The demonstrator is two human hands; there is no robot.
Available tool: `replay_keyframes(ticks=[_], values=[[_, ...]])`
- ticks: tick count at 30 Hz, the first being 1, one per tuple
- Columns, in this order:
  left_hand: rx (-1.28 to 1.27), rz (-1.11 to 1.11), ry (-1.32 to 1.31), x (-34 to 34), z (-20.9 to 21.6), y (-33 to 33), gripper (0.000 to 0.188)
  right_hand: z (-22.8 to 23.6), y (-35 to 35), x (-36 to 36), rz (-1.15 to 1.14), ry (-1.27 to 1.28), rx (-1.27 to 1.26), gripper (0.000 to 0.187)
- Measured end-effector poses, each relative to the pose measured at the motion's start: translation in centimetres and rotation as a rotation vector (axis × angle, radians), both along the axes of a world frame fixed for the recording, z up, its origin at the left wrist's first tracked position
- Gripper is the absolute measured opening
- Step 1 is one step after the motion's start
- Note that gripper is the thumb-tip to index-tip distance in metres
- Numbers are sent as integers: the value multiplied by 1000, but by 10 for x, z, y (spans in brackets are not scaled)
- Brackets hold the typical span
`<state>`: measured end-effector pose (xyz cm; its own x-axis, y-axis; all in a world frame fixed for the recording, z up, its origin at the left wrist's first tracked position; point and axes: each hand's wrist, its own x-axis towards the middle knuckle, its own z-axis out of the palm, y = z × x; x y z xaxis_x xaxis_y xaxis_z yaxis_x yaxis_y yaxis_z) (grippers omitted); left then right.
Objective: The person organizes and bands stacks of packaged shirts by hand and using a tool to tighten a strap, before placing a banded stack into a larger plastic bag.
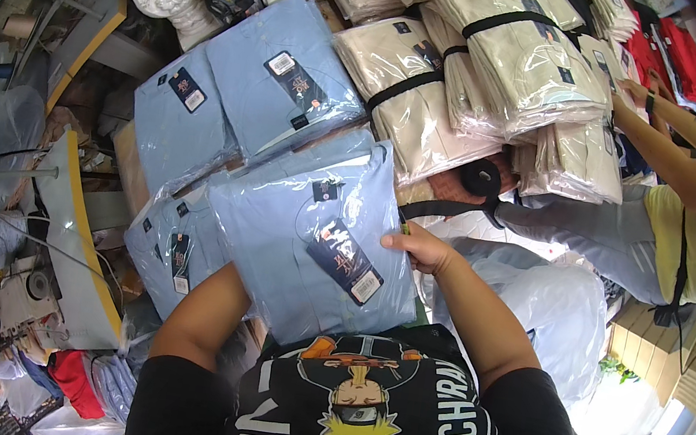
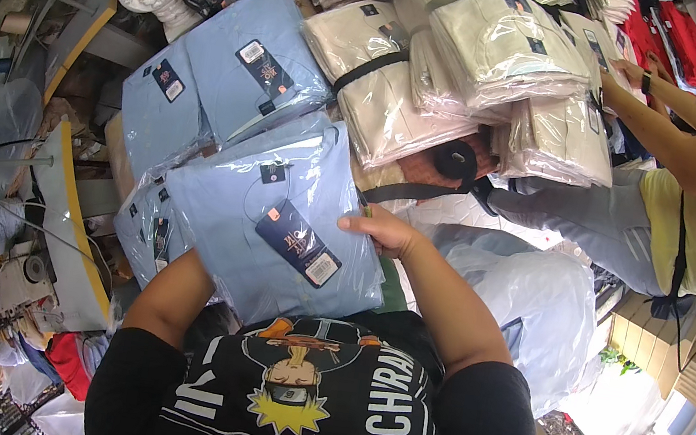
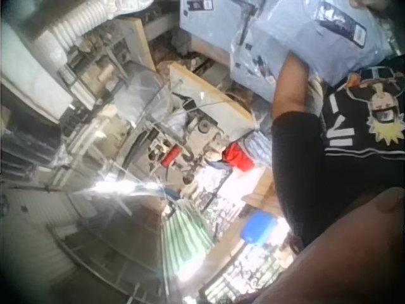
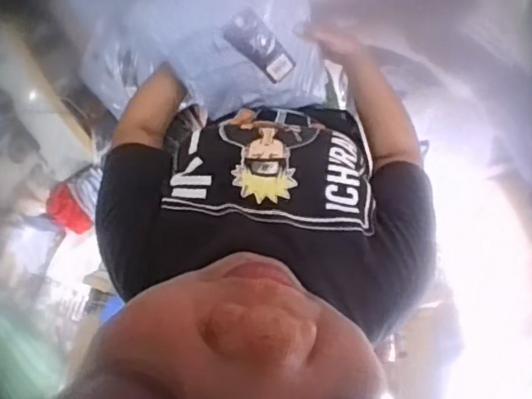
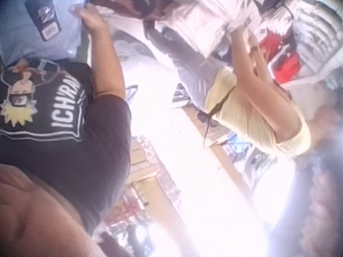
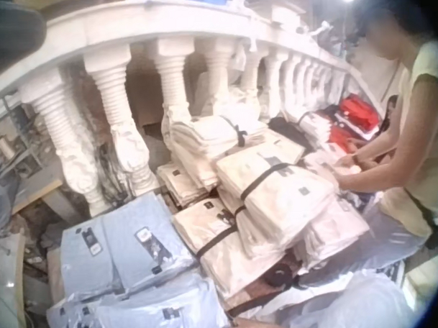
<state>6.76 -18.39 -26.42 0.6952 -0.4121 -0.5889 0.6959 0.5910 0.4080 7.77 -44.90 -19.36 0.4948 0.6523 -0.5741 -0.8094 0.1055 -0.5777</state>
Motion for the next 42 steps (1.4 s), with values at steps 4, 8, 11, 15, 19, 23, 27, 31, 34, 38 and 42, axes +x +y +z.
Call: replay_keyframes(ticks=[4, 8, 11, 15, 19, 23, 27, 31, 34, 38, 42], values=[[28, -16, 31, -3, -3, -4, 41, 9, -1, 4, 3, -74, 1, 59], [53, -23, 26, 6, -5, -2, 40, 13, -4, 9, 51, -35, 1, 61], [74, -31, 20, 11, -5, 0, 39, 15, -2, 10, 35, 0, -3, 60], [99, -37, 19, 13, -3, 0, 38, 16, -3, 13, 44, -5, -30, 59], [132, -41, 14, 15, -2, 2, 36, 19, -1, 15, 39, -13, -12, 58], [203, -42, -25, 20, 1, 11, 35, 8, -4, 14, 29, -24, -33, 58], [466, -65, -185, 31, 7, 36, 34, 3, -3, 15, -11, -48, -64, 55], [939, -247, -435, 38, 20, 70, 33, -17, -6, 23, 26, 0, -118, 49], [1221, -487, -460, 33, 45, 84, 32, -22, -4, 26, 15, 44, -157, 43], [1469, -814, -534, 21, 103, 85, 25, -9, 0, 33, 82, 39, -234, 38], [1585, -904, -594, 5, 130, 92, 20, -4, -6, 45, 242, 4, -369, 48]])
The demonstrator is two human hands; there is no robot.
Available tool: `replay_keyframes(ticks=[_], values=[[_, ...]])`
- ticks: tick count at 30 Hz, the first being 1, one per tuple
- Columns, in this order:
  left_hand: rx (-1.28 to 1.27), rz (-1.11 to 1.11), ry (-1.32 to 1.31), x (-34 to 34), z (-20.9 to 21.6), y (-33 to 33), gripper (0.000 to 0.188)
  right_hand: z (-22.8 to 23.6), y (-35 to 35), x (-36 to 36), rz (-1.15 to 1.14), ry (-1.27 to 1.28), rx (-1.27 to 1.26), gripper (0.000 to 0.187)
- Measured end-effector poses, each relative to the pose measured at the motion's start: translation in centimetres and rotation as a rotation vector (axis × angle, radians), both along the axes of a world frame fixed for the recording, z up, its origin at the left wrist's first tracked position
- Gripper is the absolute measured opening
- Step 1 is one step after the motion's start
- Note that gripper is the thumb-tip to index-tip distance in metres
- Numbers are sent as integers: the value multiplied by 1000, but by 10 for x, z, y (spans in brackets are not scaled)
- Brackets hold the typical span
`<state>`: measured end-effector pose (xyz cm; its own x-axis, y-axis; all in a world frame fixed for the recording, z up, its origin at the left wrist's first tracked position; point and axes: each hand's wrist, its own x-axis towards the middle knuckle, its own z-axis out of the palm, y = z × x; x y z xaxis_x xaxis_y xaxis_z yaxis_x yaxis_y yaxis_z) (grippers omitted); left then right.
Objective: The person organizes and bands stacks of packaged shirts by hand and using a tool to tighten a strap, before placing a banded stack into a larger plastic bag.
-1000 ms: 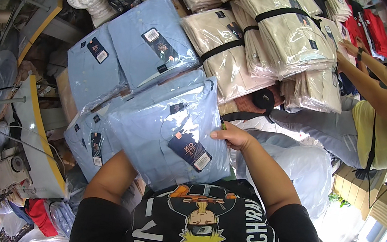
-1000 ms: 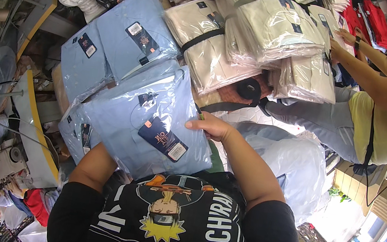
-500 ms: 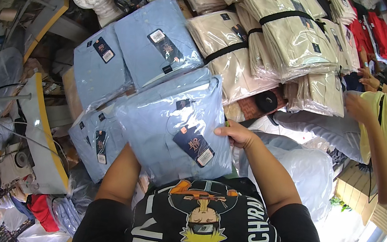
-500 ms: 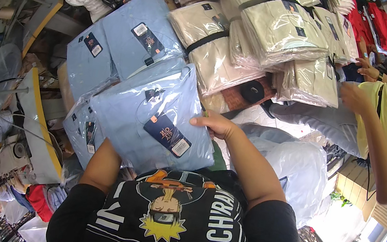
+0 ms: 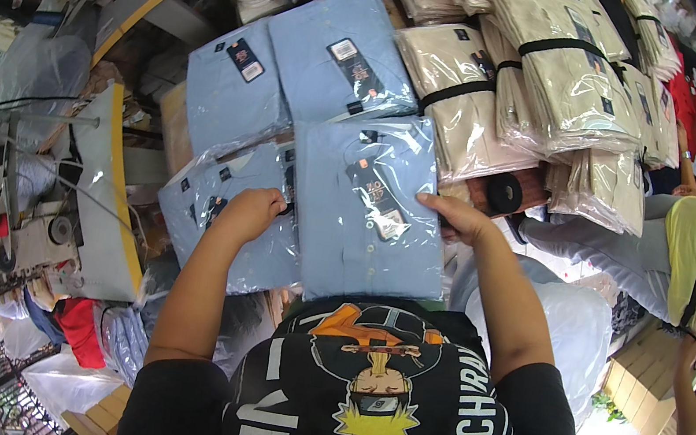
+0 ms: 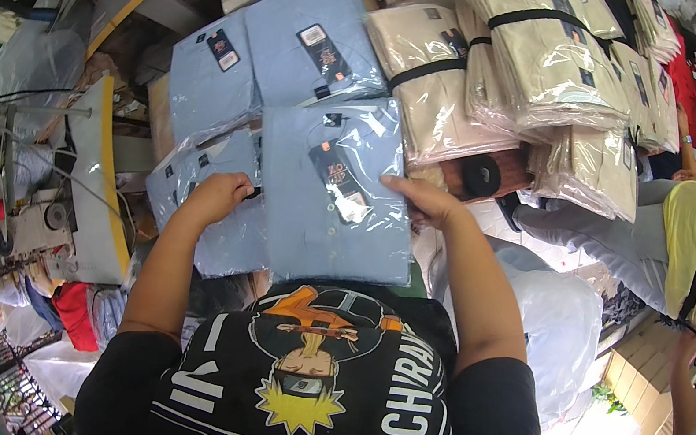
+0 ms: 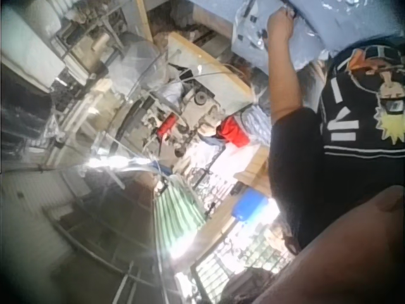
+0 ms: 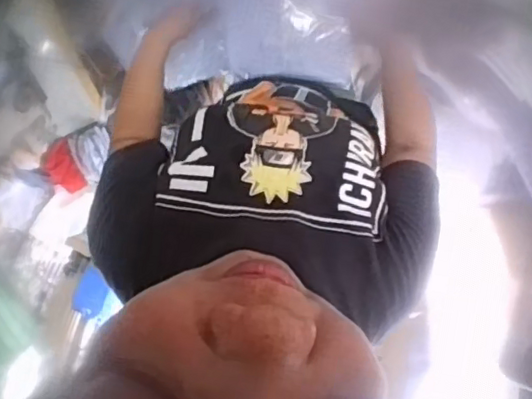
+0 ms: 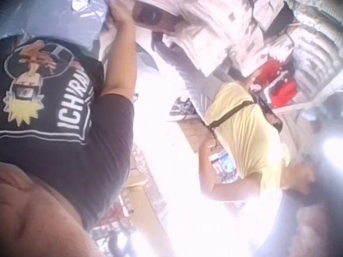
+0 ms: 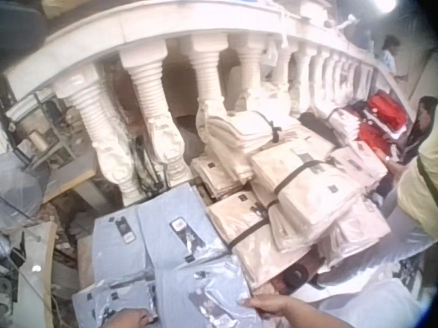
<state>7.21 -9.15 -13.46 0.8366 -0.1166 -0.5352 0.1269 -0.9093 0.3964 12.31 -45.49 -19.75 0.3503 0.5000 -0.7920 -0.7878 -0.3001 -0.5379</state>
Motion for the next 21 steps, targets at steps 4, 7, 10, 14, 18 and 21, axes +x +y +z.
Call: replay_keyframes(ticks=[4, 7, 10, 14, 18, 21], values=[[15, 36, 24, -12, 27, 5, 22, 30, -13, 9, 108, -90, -113, 55], [-93, 244, 135, -20, 31, 5, 24, 30, -33, 17, 334, -178, -310, 54], [-78, 267, 107, -28, 30, 4, 23, 18, -54, 13, 490, -511, -348, 46], [-46, 188, 62, -33, 27, 18, 22, 18, -71, 8, 395, -997, -611, 34], [-14, 196, 26, -36, 34, 22, 24, 33, -83, 0, 135, -1386, -721, 36], [27, 281, 69, -36, 41, 11, 25, 26, -98, -18, -207, -1339, -820, 39]])
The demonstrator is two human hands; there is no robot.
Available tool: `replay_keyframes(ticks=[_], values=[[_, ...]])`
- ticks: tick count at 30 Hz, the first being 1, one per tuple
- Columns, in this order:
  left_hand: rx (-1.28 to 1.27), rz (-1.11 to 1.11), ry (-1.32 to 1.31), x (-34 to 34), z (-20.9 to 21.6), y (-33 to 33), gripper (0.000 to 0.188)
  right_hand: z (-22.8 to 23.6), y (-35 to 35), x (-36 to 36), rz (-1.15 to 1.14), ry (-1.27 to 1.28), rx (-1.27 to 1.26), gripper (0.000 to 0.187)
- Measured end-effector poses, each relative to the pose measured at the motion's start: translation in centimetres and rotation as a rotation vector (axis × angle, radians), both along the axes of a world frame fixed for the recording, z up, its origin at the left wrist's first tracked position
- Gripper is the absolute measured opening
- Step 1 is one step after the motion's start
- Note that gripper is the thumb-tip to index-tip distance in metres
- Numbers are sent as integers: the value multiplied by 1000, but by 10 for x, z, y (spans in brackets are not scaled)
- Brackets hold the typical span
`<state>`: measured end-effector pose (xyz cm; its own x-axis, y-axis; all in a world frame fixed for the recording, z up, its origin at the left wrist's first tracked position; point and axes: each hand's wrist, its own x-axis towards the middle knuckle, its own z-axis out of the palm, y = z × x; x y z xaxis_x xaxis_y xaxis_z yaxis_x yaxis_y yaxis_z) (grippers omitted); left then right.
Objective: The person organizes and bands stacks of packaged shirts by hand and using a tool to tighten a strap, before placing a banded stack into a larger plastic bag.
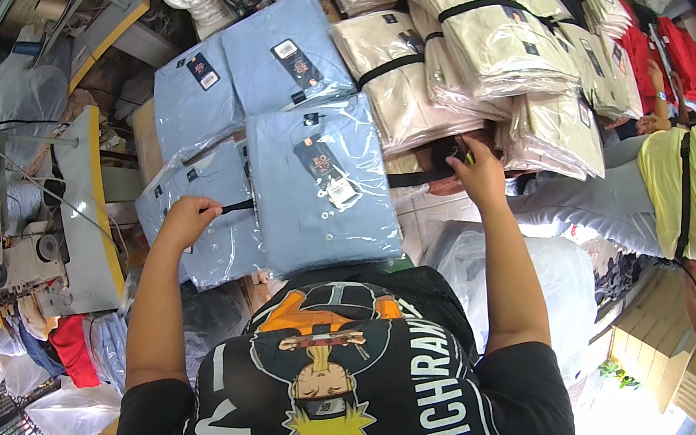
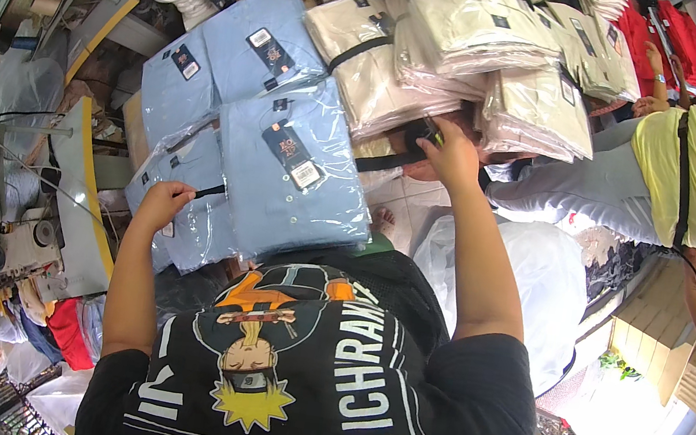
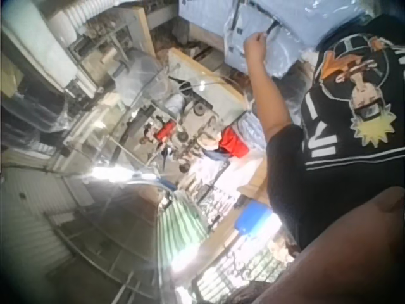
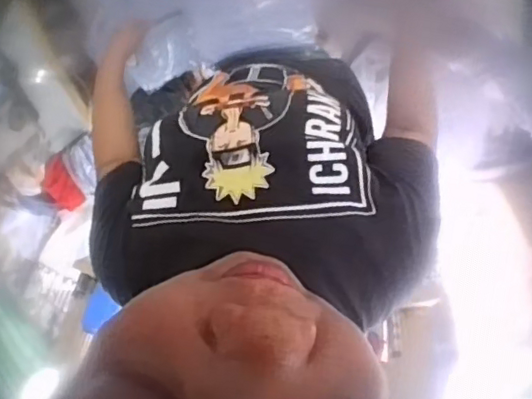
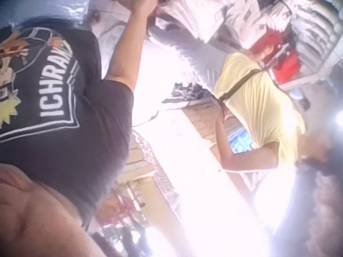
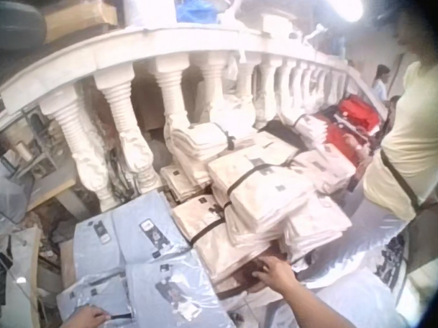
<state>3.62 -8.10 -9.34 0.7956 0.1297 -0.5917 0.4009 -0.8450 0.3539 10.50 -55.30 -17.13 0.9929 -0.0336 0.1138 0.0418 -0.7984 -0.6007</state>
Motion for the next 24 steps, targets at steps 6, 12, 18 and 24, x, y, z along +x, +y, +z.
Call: replay_keyframes(ticks=[6, 12, 18, 24], values=[[1, -103, -176, -11, -28, 21, 22, 0, -15, -3, 390, 39, -381, 52], [-15, -44, -136, -11, -17, 25, 20, 1, -15, 3, 358, 178, -509, 44], [104, 15, -158, -21, -3, 39, 21, -10, -10, 5, -72, 177, -438, 49], [135, 116, -223, -29, 17, 50, 25, -2, 10, -14, 45, -59, -271, 41]])
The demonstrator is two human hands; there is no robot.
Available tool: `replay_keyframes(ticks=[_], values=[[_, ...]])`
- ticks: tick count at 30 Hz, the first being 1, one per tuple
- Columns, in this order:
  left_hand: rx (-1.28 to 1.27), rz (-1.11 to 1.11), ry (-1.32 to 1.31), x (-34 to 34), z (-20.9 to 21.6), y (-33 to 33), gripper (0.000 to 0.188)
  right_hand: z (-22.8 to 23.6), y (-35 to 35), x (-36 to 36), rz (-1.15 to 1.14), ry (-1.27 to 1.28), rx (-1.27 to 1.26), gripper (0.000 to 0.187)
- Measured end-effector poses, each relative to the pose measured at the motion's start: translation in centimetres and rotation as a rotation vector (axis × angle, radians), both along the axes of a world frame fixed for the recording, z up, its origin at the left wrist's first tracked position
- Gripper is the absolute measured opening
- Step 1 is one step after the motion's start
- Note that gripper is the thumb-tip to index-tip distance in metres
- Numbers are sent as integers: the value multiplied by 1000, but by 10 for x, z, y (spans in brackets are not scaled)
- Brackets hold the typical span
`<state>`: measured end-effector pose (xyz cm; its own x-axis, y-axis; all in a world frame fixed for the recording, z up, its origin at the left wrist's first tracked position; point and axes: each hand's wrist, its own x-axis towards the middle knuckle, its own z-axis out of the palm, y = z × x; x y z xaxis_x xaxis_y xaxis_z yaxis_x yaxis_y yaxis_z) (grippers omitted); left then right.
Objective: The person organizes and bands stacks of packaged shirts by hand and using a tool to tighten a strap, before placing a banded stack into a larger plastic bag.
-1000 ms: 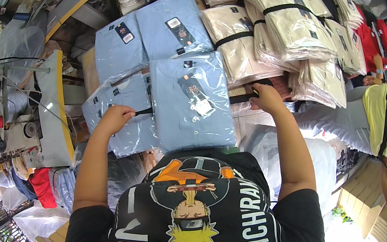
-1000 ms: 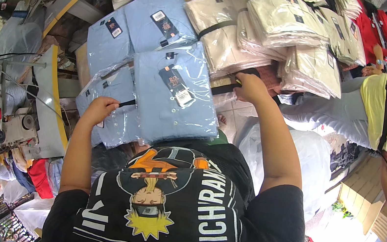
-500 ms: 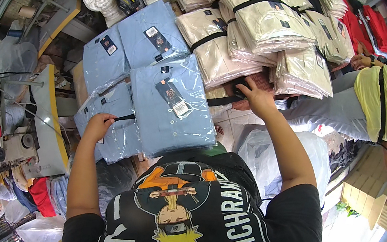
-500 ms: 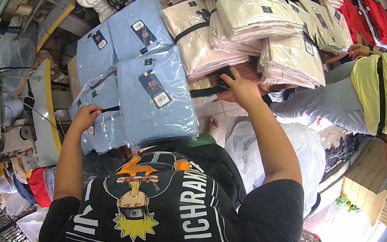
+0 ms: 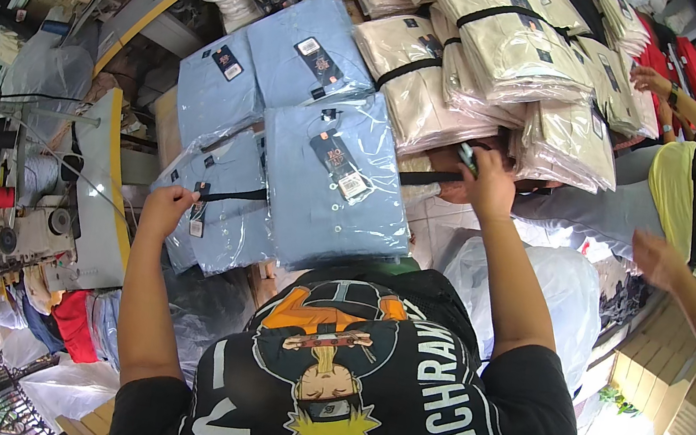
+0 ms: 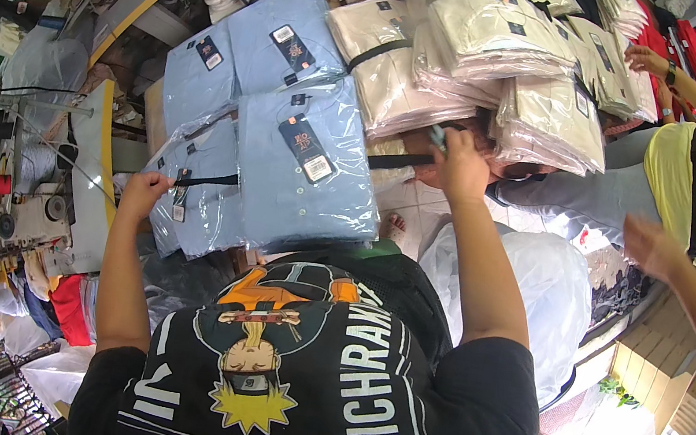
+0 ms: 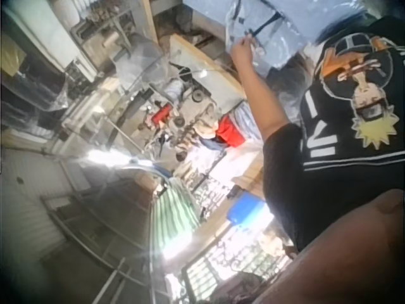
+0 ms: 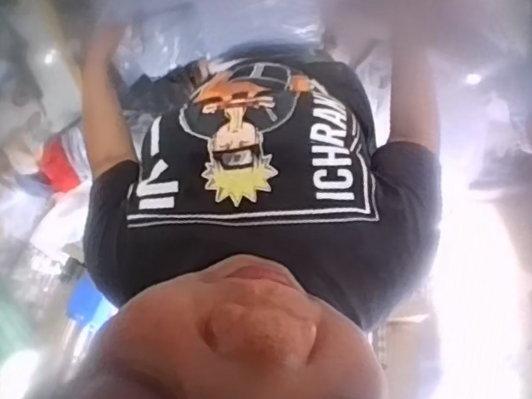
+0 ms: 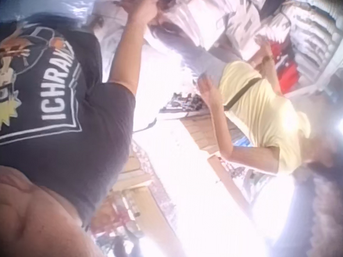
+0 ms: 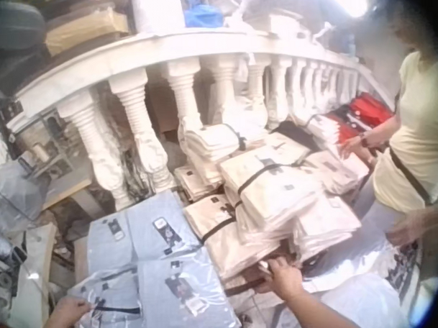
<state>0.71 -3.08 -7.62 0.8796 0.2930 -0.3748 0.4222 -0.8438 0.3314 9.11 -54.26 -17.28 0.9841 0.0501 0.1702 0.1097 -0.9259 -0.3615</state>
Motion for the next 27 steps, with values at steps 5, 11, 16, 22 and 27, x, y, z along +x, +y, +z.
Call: replay_keyframes(ticks=[5, 11, 16, 22, 27], values=[[-168, 40, -84, 15, 9, -19, 31, -36, 23, -17, 172, 130, 114, 28], [-1068, 419, -322, 23, -28, -44, 25, -24, 40, 3, 159, 61, 262, 21], [-1027, 440, -579, 27, -41, -45, 13, -13, 38, 21, 178, 282, 144, 26], [-983, 615, -941, 32, -19, -12, 13, -25, 27, 20, 173, 330, 163, 30], [-892, 615, -1134, 39, 10, 11, 17, -18, 30, 16, 216, 289, 128, 28]])
